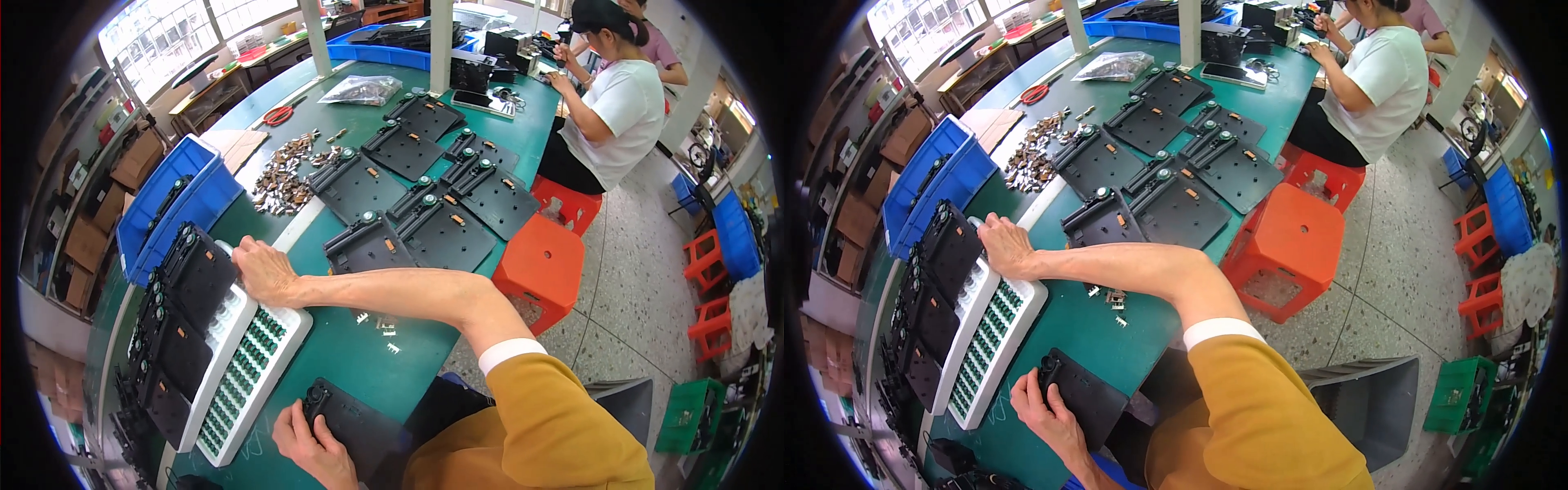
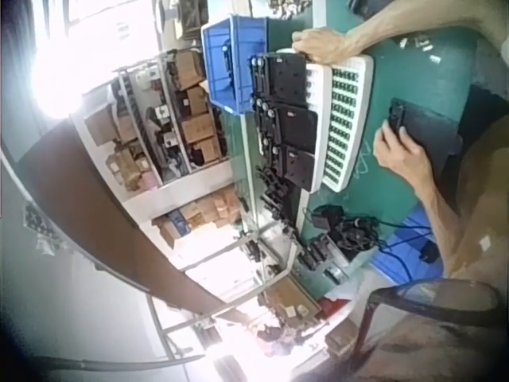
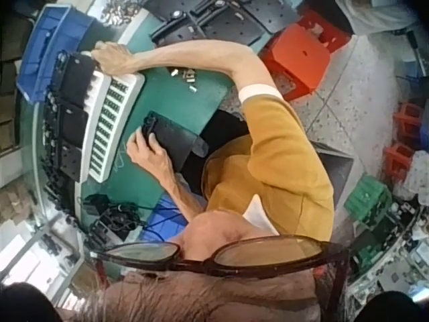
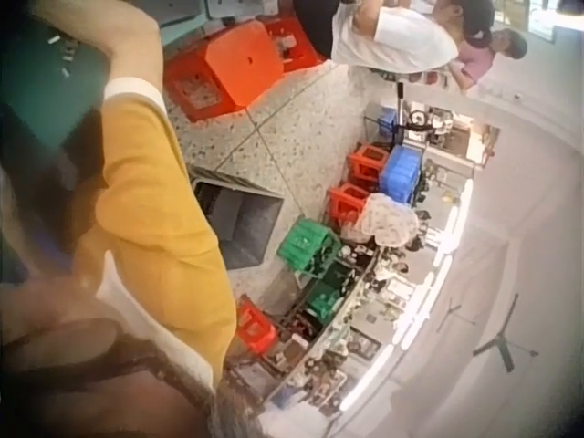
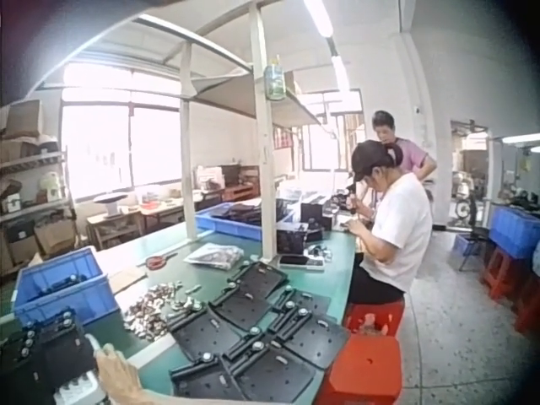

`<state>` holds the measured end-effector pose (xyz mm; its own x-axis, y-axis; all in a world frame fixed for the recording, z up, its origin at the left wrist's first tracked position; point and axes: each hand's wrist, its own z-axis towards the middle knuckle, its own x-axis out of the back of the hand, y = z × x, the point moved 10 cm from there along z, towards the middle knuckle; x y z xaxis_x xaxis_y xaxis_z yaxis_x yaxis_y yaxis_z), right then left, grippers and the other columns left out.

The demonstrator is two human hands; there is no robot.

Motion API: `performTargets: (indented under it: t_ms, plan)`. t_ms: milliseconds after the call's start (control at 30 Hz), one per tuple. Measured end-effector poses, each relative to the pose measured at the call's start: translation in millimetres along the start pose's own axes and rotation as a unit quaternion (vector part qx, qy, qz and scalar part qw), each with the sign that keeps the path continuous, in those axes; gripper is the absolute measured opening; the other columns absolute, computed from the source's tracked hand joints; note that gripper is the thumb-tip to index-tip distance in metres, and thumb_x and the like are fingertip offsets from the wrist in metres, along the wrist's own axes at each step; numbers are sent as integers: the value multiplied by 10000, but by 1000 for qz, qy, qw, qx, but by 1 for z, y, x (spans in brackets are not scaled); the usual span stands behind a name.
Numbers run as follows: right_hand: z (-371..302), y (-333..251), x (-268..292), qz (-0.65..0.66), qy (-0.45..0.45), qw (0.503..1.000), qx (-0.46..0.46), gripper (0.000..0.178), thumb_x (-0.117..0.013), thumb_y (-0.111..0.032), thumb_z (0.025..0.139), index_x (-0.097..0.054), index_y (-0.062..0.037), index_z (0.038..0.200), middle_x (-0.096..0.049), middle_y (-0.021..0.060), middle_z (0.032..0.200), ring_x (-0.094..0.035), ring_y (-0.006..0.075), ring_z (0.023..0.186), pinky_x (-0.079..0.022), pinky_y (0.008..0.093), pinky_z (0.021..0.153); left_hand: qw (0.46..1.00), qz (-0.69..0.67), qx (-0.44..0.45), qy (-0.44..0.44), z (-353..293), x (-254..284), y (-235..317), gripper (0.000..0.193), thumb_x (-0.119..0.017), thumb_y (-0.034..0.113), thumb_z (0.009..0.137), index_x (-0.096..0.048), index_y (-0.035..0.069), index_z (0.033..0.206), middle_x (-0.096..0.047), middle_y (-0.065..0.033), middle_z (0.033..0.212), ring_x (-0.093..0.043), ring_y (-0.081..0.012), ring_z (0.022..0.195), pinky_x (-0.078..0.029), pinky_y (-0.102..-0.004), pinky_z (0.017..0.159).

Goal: The person picks up a black plastic panel, inserts a green circular part and a small metal component into it by hand, and places the panel onto a white tray. This process is repeated with a second panel, and then the person begins assembling a third panel.

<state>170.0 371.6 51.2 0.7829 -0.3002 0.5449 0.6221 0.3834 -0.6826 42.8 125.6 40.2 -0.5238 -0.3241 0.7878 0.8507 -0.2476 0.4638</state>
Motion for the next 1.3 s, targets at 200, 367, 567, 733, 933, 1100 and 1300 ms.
performTargets:
  t_ms: [200,367,567,733,933,1100,1300]
  plan:
    - [-6,0,4,112,42,993,14,78,-625,-27,809,-623,-2,882,-636,187,897,-641,355,863,-521,434,746,1000,6,1,11,-1,5,-4,341,-653,45,831,-635,-26,1164,-577,-152,1126,-527,-344,1069,-410,-445,938]
    - [-24,13,59,153,47,983,-86,104,-654,-51,847,-638,15,925,-687,124,830,-668,179,768,-532,308,707,1000,-13,6,8,0,3,2,357,-703,45,783,-650,10,1134,-585,-119,1114,-528,-319,1077,-378,-446,950]
    - [-80,-17,78,417,-156,868,-218,103,-694,-11,847,-628,20,920,-688,97,950,-688,163,837,-568,274,795,1000,-16,7,13,0,4,-1,379,-715,36,787,-639,25,1158,-580,-105,1123,-526,-310,1091,-374,-443,973]
    - [-143,-40,75,364,-241,874,-215,161,-721,53,795,-634,6,923,-694,91,997,-668,135,893,-555,269,830,1000,-20,1,16,1,8,-2,392,-734,20,755,-640,31,1136,-574,-96,1110,-524,-304,1090,-373,-452,977]
    - [-170,-50,61,236,-276,920,-144,262,-759,72,735,-687,2,977,-697,34,965,-631,98,854,-544,252,766,999,-40,3,0,0,3,-2,397,-741,27,751,-641,37,1136,-568,-78,1110,-513,-297,1100,-357,-466,990]
    - [-168,-61,54,203,-282,932,-102,257,-762,59,735,-680,5,972,-696,30,917,-638,102,816,-548,259,757,999,-41,8,0,-3,4,-3,395,-741,28,753,-641,39,1134,-566,-77,1111,-509,-295,1104,-353,-475,996]
    - [-164,-66,48,169,-306,934,-74,270,-766,64,711,-672,6,957,-690,40,870,-648,117,784,-550,267,744,999,-31,0,15,-1,9,1,354,-735,54,774,-666,36,1121,-586,-78,1053,-537,-285,1042,-382,-418,944]
